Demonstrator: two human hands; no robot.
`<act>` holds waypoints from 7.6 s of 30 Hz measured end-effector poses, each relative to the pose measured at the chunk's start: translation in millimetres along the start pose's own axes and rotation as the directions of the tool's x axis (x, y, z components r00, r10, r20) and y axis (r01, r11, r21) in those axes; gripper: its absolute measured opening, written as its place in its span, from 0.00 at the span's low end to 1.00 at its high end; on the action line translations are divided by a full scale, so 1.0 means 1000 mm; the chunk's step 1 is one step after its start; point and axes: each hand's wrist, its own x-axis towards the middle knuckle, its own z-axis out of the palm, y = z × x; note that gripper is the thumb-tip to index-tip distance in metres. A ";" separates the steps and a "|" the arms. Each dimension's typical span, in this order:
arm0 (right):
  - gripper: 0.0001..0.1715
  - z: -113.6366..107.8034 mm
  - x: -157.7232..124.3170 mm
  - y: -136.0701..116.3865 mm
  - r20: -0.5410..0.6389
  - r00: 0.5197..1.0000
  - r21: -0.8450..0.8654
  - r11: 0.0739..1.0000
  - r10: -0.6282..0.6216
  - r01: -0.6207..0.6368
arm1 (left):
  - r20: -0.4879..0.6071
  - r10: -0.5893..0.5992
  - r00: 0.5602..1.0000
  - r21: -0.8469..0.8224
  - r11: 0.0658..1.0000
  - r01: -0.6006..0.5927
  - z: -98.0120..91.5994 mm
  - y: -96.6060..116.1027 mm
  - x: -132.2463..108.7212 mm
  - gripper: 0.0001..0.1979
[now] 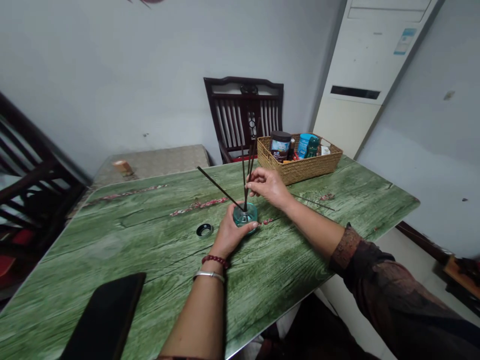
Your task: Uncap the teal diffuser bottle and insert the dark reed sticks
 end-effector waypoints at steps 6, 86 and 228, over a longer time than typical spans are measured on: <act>0.04 0.013 -0.007 0.010 0.013 1.000 -0.292 0.956 -0.011 0.014 | 0.013 0.018 1.000 0.001 1.000 -0.018 0.000 0.001 0.001 0.37; 0.08 -0.040 -0.053 0.015 -0.019 0.998 -0.663 0.748 -0.061 0.033 | -0.009 -0.003 1.000 0.077 0.997 0.004 -0.003 -0.007 0.004 0.34; 0.25 -0.001 0.007 0.139 0.126 0.949 0.928 0.304 0.290 -0.216 | -0.300 -0.339 0.892 -0.603 0.791 0.098 -0.100 -0.013 0.058 0.37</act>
